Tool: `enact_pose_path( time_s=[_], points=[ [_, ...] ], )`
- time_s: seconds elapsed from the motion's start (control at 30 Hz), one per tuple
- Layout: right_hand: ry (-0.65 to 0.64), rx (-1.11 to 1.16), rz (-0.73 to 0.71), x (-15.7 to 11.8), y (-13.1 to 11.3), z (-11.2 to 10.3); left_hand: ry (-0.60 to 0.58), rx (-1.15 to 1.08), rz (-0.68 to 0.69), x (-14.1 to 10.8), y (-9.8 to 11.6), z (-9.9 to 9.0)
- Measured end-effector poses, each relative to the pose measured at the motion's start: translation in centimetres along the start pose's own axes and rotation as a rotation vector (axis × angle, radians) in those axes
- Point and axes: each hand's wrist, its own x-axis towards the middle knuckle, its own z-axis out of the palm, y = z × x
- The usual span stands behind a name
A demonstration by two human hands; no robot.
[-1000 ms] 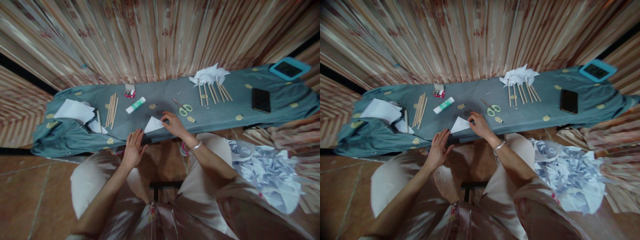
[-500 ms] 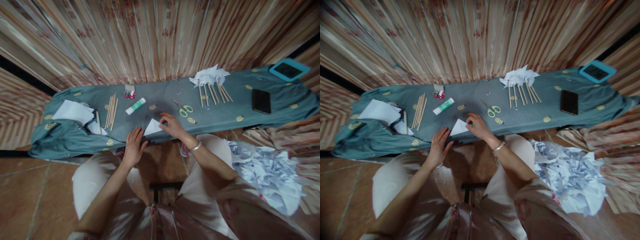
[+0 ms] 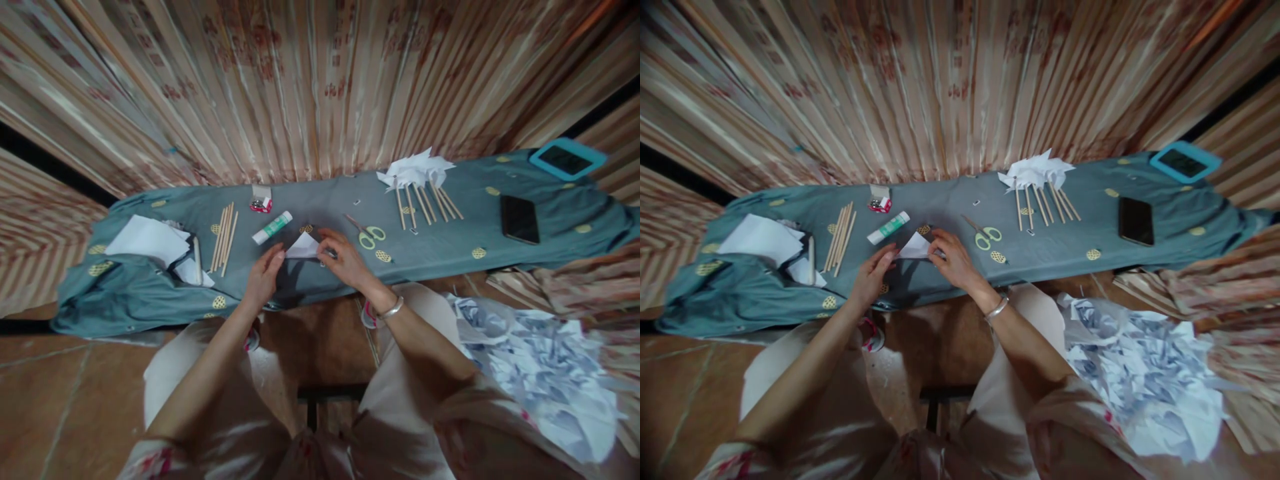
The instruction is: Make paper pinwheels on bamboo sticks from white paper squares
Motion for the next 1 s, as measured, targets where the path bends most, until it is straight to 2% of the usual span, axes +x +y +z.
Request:
enact_pose_path(
  time_s=[0.23, 0.47, 0.6, 0.8, 1.0],
  points=[
    [0.040, 0.038, -0.009, 0.4, -1.0, -0.5, 0.030, -0.166, -0.104, 2.3, 0.1, 0.2],
    [0.059, 0.082, -0.050, 0.5, -1.3, -0.3, -0.148, -0.129, -0.148, 2.9, 1.5, -0.8],
    [0.070, 0.093, -0.057, 0.6, -1.5, -0.1, -0.185, -0.146, -0.175, 3.1, 1.5, -0.7],
    [0.085, 0.100, -0.054, 0.7, -1.4, 0.1, -0.119, -0.210, -0.210, 3.1, 1.1, -0.5],
    [0.146, -0.112, 0.025, 1.4, 0.7, -1.3, -0.030, -0.291, -0.212, 3.0, 1.1, -0.3]
  ],
)
